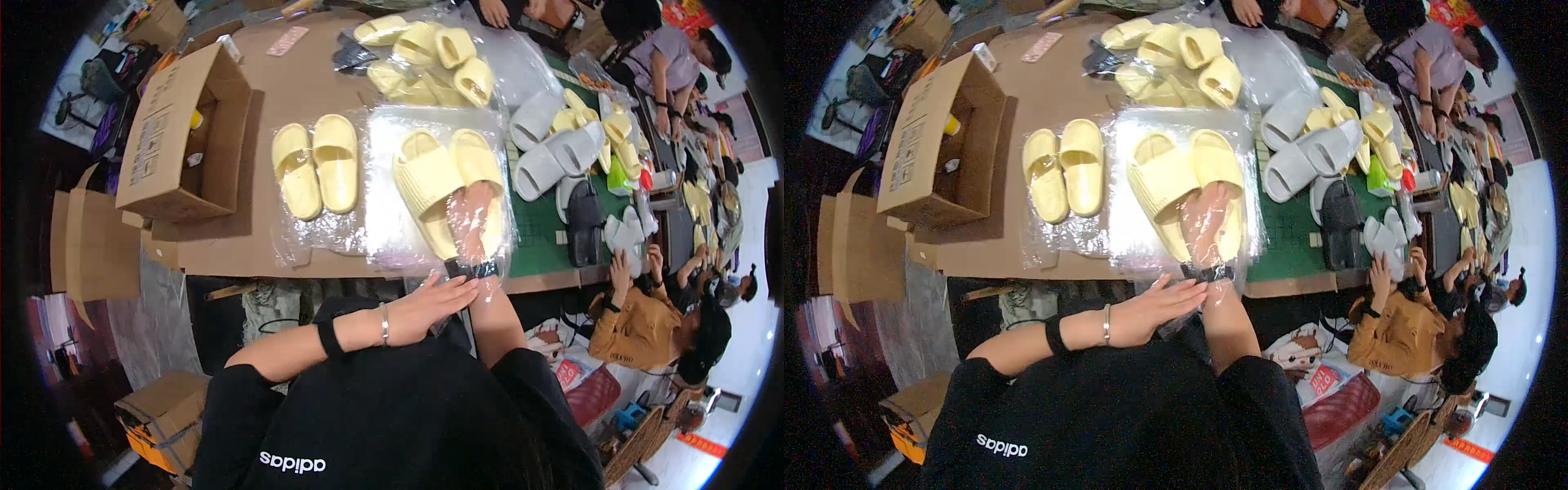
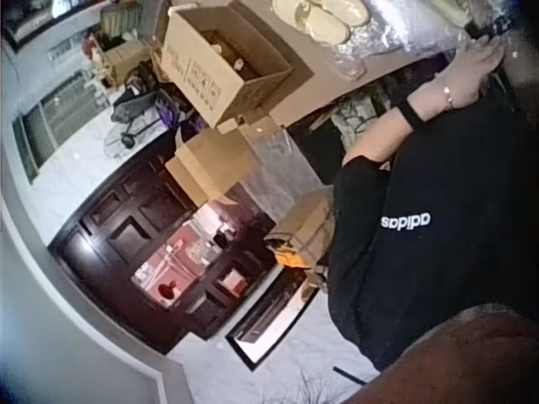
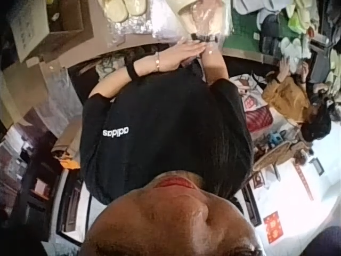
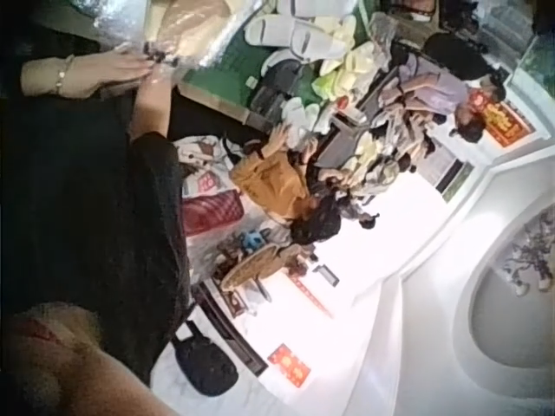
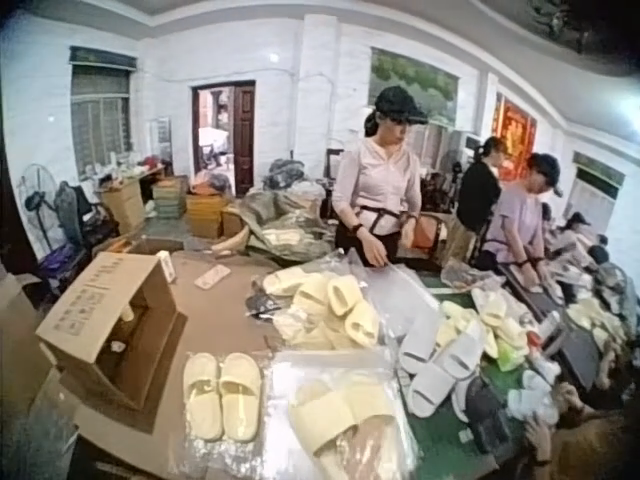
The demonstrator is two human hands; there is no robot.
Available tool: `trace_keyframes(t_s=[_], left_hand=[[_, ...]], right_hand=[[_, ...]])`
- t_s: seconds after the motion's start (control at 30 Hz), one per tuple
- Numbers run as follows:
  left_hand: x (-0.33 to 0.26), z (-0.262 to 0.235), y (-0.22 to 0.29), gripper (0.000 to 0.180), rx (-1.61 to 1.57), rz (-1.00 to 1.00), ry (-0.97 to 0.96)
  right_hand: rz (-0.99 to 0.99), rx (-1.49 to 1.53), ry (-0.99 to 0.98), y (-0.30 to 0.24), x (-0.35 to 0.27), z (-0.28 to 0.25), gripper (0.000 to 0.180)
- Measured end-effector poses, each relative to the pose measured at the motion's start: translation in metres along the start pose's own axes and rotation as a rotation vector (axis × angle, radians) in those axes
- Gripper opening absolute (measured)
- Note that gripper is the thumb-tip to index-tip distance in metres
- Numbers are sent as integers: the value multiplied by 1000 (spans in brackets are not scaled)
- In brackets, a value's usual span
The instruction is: Packaging finished plastic slippers into plastic bags and placing them into a collection sack.
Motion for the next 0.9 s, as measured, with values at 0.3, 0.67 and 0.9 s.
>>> trace_keyframes(t_s=[0.3, 0.67, 0.9], left_hand=[[-120, -75, -40, 75, 368, -304, 416], [-200, -83, -137, 16, 377, -717, 779], [-59, -84, -135, 60, 760, -717, 428]], right_hand=[[-182, 324, -97, -159, 41, 70, 43], [-173, 453, -1174, -85, -56, 41, 37], [338, 360, -791, 37, -96, -8, 32]])
Point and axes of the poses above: each hand's wrist, its own x-axis towards the middle knuckle, its own z-axis out of the palm, y = z × x, the point moved 3 cm from there along x, towards the middle knuckle, and after that the axes turned 10 degrees about -y, right-handed, at the moved point
